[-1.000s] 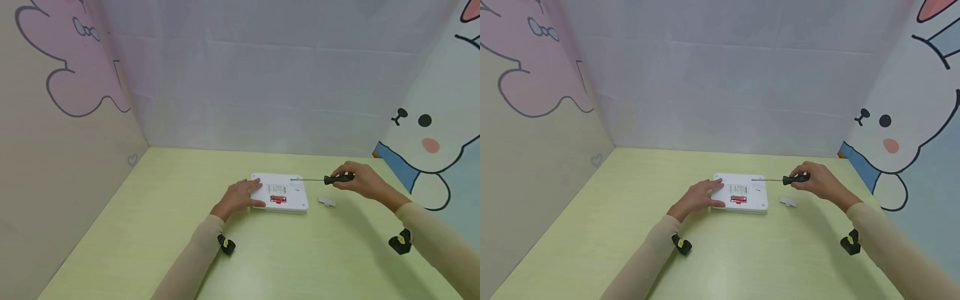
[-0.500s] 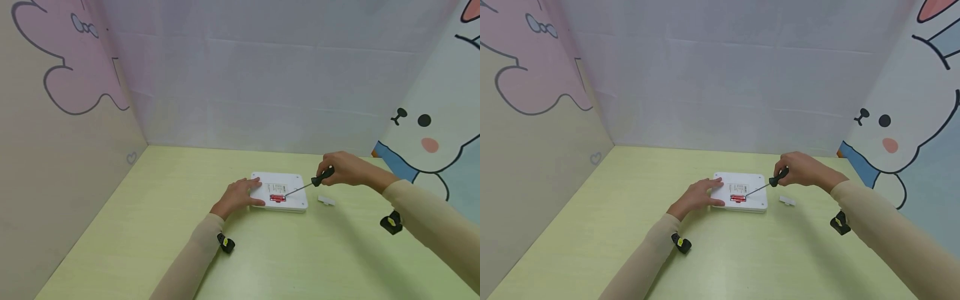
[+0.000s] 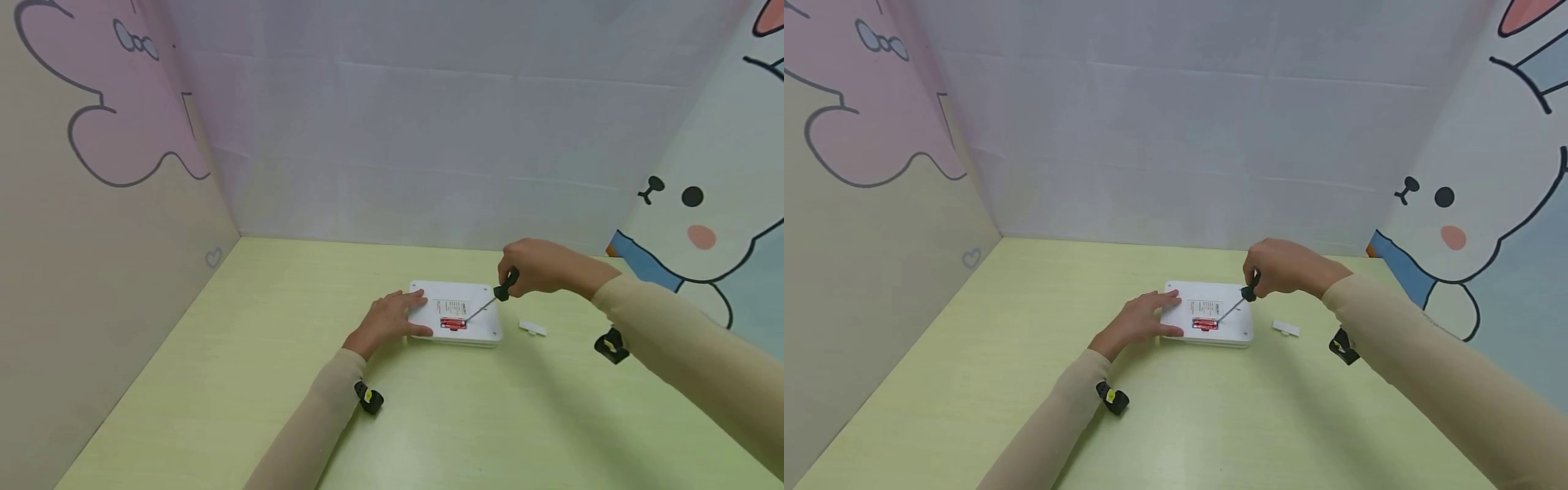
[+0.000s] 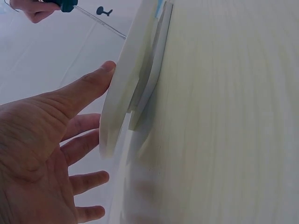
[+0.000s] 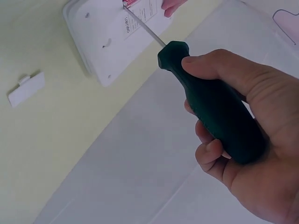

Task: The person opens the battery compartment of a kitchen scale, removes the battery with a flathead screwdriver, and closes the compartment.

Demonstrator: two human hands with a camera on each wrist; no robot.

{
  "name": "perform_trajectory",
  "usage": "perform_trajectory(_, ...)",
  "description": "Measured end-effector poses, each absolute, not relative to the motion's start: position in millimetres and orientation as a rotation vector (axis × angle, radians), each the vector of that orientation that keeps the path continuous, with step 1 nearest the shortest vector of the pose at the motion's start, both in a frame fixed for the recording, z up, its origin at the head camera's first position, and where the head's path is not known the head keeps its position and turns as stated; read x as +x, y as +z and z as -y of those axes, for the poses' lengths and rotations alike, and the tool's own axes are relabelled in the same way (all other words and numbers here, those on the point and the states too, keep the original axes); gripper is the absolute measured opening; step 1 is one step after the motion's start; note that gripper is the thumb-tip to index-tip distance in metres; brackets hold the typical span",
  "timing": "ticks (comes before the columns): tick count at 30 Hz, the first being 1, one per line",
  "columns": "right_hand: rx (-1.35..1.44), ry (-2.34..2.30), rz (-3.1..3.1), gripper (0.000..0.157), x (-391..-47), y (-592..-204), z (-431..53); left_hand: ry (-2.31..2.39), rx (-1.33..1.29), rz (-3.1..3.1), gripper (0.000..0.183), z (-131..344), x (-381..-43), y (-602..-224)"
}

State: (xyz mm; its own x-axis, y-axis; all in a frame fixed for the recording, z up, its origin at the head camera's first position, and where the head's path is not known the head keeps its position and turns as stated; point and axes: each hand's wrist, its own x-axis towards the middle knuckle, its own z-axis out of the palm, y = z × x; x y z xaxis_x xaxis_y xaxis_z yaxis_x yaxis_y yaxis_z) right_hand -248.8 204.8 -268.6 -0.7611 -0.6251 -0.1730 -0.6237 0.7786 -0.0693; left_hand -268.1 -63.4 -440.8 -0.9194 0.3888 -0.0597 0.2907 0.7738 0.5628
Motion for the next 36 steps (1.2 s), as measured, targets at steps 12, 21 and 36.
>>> perform_trajectory(12,-0.937,0.117,-2.808,0.007,-254,-265,-192,0.816,0.552,-2.807,0.077,57,-266,-438)
perform_trajectory(21,-0.854,-0.22,-2.851,0.008,-255,-296,-244,0.773,0.576,-2.813,0.078,56,-267,-441)
perform_trajectory(36,-0.614,-0.949,-2.743,0.02,-241,-375,-304,0.781,0.528,-2.806,0.079,63,-265,-440)
